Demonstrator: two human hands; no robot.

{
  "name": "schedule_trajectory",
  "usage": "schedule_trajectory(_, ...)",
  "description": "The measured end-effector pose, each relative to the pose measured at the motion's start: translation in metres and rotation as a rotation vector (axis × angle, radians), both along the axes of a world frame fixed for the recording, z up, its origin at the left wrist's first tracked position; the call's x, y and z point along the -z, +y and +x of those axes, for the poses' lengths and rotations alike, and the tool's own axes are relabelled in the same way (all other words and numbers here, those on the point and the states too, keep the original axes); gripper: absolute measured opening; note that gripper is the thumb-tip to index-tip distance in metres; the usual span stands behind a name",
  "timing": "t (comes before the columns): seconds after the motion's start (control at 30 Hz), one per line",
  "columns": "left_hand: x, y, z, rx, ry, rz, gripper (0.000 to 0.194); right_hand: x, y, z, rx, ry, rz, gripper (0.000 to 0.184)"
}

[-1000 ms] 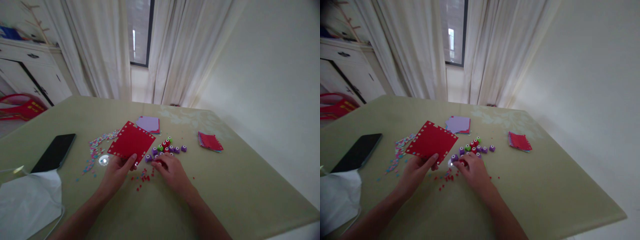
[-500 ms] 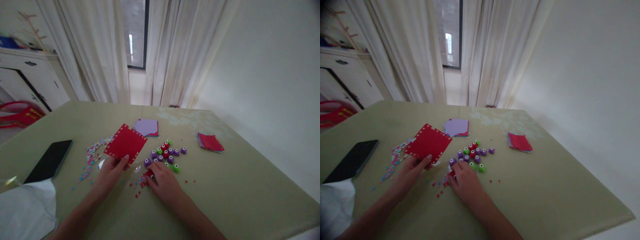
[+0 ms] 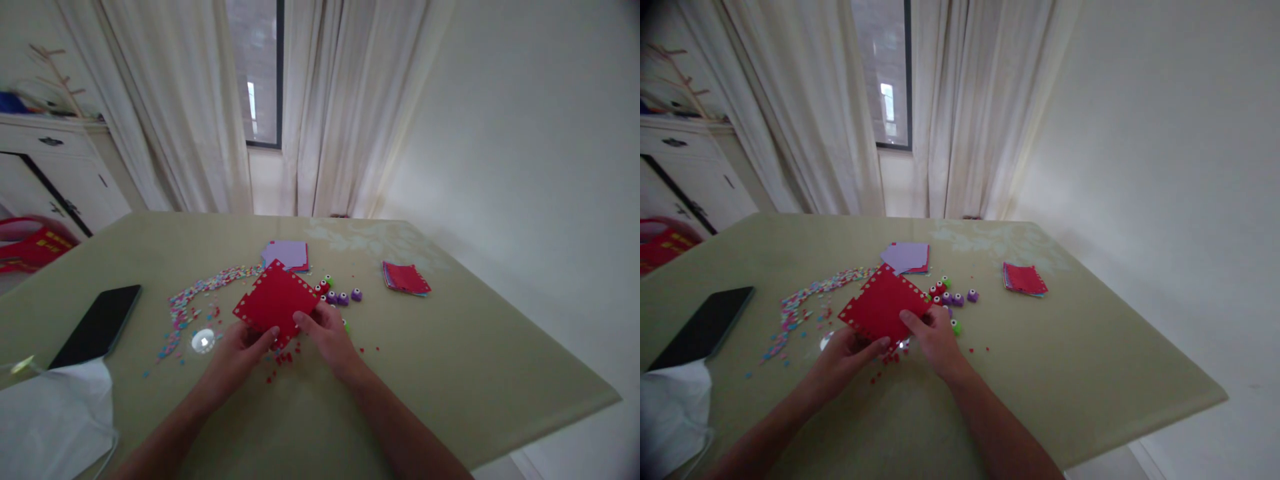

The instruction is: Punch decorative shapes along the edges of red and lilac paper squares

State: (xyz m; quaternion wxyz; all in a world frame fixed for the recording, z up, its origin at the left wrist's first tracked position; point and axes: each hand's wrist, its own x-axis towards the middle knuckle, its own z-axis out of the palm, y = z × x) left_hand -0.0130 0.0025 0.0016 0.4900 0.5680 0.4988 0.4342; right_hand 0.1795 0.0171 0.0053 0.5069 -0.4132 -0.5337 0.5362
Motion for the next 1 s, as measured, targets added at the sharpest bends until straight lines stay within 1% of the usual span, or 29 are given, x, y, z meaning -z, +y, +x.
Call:
schedule_trajectory(0.03, 0.0, -0.003, 0.004, 0.051, 0.017, 0.014, 0.035, -0.001, 0.002, 0.001, -0.003, 0.067, -0.027, 0.035)
schedule_trajectory(0.07, 0.0, -0.005, 0.006, 0.09, 0.049, 0.046, 0.035, -0.003, 0.005, 0.004, 0.031, 0.129, -0.035, 0.033)
schedule_trajectory(0.1, 0.001, -0.007, 0.008, 0.105, 0.103, 0.096, 0.034, -0.005, 0.009, 0.011, 0.099, 0.194, -0.027, 0.031)
schedule_trajectory(0.13, 0.002, -0.008, 0.009, 0.104, 0.177, 0.161, 0.035, -0.006, 0.014, 0.022, 0.194, 0.264, -0.005, 0.03)
schedule_trajectory(0.2, 0.006, -0.008, 0.009, 0.058, 0.354, 0.309, 0.033, -0.008, 0.027, 0.053, 0.441, 0.411, 0.045, 0.03)
schedule_trajectory(0.27, 0.011, -0.006, 0.009, 0.014, 0.513, 0.452, 0.033, -0.007, 0.045, 0.09, 0.669, 0.471, 0.066, 0.028)
schedule_trajectory(0.3, 0.014, -0.005, 0.009, 0.01, 0.581, 0.511, 0.036, -0.005, 0.054, 0.107, 0.744, 0.449, 0.048, 0.028)
schedule_trajectory(0.33, 0.016, -0.005, 0.01, 0.019, 0.647, 0.556, 0.042, -0.002, 0.063, 0.121, 0.76, 0.428, 0.026, 0.026)
schedule_trajectory(0.4, 0.019, -0.004, 0.014, 0.062, 0.792, 0.611, 0.058, 0.006, 0.081, 0.136, 0.727, 0.383, -0.018, 0.024)
schedule_trajectory(0.47, 0.019, -0.001, 0.023, 0.11, 0.933, 0.638, 0.072, 0.013, 0.096, 0.137, 0.614, 0.328, -0.069, 0.023)
schedule_trajectory(0.57, 0.019, 0.006, 0.041, 0.157, 1.069, 0.644, 0.081, 0.02, 0.114, 0.121, 0.413, 0.246, -0.139, 0.024)
schedule_trajectory(0.7, 0.023, 0.02, 0.067, 0.22, 1.096, 0.592, 0.091, 0.024, 0.124, 0.092, 0.224, 0.195, -0.174, 0.028)
schedule_trajectory(0.77, 0.026, 0.026, 0.078, 0.21, 1.087, 0.577, 0.093, 0.027, 0.124, 0.078, 0.164, 0.193, -0.168, 0.031)
schedule_trajectory(0.87, 0.029, 0.032, 0.09, 0.136, 1.093, 0.558, 0.09, 0.034, 0.119, 0.06, 0.112, 0.199, -0.153, 0.038)
schedule_trajectory(0.93, 0.03, 0.034, 0.093, 0.102, 1.104, 0.543, 0.087, 0.039, 0.116, 0.05, 0.106, 0.203, -0.135, 0.042)
schedule_trajectory(1.0, 0.031, 0.036, 0.09, 0.087, 1.111, 0.54, 0.085, 0.043, 0.115, 0.041, 0.108, 0.2, -0.121, 0.042)
